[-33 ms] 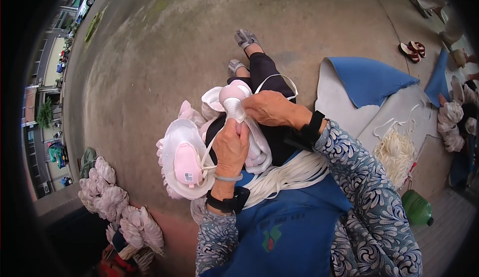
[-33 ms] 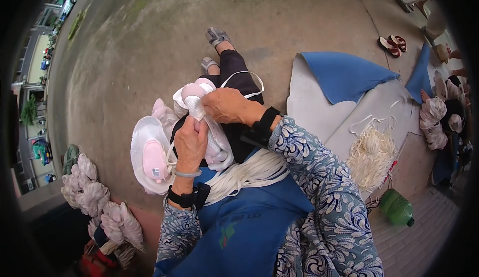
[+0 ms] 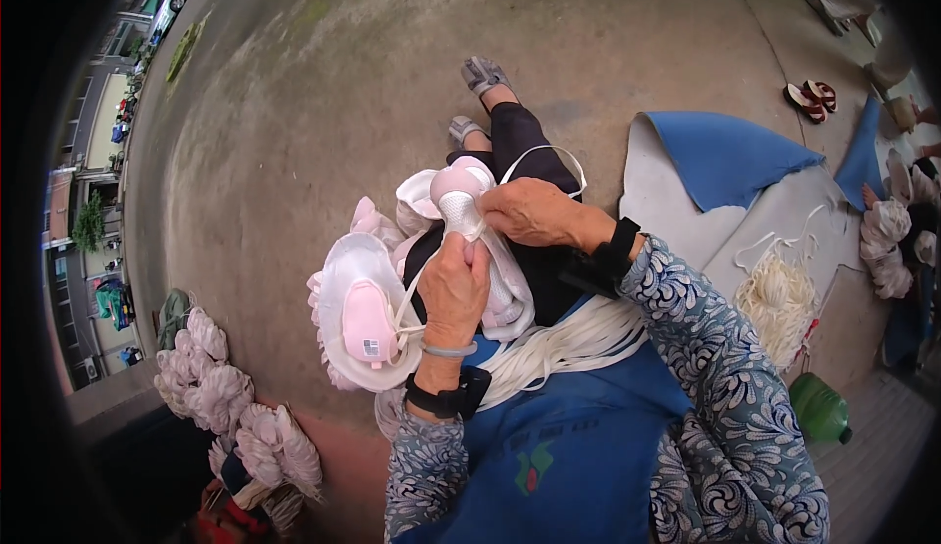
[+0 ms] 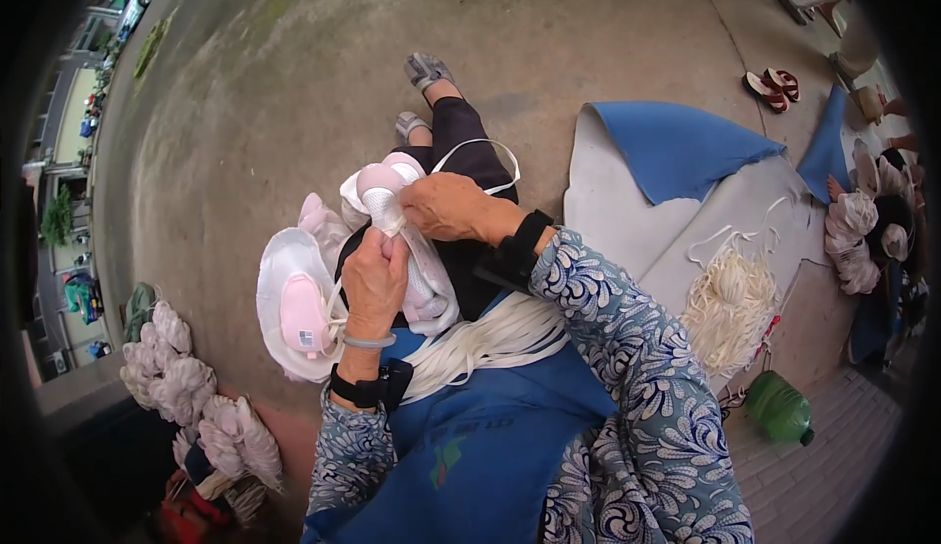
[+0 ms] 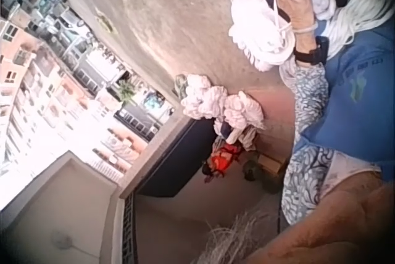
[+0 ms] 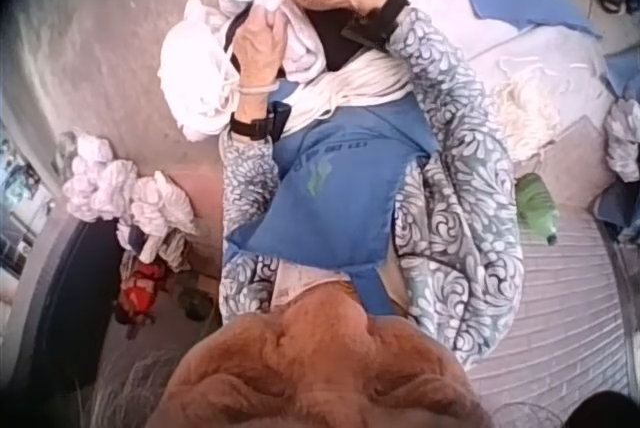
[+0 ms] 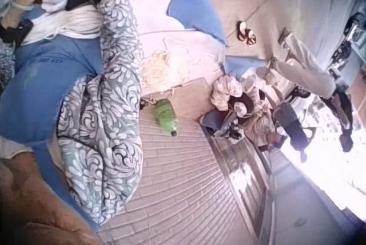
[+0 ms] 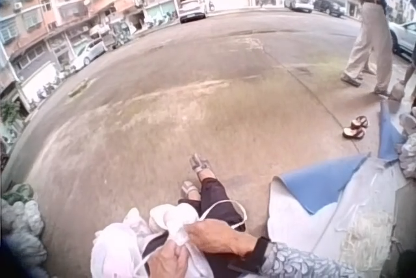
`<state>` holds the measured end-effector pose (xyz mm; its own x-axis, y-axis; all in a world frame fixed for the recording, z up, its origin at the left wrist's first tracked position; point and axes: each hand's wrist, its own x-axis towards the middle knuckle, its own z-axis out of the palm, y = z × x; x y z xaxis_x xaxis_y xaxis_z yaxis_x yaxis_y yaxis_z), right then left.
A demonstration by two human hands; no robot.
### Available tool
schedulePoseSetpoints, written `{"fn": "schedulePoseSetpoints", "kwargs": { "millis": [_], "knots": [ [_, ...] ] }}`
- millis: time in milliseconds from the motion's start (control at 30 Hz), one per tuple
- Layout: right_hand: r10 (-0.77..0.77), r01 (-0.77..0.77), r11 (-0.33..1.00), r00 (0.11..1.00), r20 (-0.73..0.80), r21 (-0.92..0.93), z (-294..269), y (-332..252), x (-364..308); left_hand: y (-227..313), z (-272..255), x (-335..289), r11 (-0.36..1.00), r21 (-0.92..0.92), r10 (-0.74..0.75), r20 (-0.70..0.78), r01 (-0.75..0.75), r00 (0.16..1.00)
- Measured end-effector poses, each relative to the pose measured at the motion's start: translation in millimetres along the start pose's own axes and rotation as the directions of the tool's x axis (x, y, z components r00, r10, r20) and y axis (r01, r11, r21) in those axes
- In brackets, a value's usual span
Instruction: The recorder is sitting outdoors and lacing a pair of white sneakers.
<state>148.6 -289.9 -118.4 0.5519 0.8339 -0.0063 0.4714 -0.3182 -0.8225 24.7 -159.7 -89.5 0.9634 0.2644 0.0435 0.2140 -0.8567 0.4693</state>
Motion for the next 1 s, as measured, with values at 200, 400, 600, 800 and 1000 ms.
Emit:
{"fn": "schedulePoseSetpoints", "kwargs": {
  "millis": [200,400,600,800,1000],
  "knots": [
    [-0.038,0.038,0.999,0.999,0.008,0.014,3,9,-5,-1,1,1,1.0,-0.006,-0.002,-0.025,0.002,1.0],
    [-0.029,0.029,0.999,0.999,0.02,-0.013,4,4,-6,-3,2,-1,0.999,-0.025,-0.031,-0.021,0.03,0.999],
    [0.006,-0.007,0.999,1.0,-0.017,-0.049,8,-2,-8,-3,1,-1,0.999,-0.032,-0.034,-0.021,0.033,0.999],
    [0.024,-0.04,0.996,0.98,-0.197,-0.08,9,-24,-25,1,-5,-3,0.997,-0.042,-0.068,0.022,0.069,0.997],
    [-0.014,-0.045,0.932,0.987,-0.161,-0.36,11,-47,-39,-2,-16,-8,0.964,-0.258,-0.064,0.006,0.063,0.998]
  ]
}}
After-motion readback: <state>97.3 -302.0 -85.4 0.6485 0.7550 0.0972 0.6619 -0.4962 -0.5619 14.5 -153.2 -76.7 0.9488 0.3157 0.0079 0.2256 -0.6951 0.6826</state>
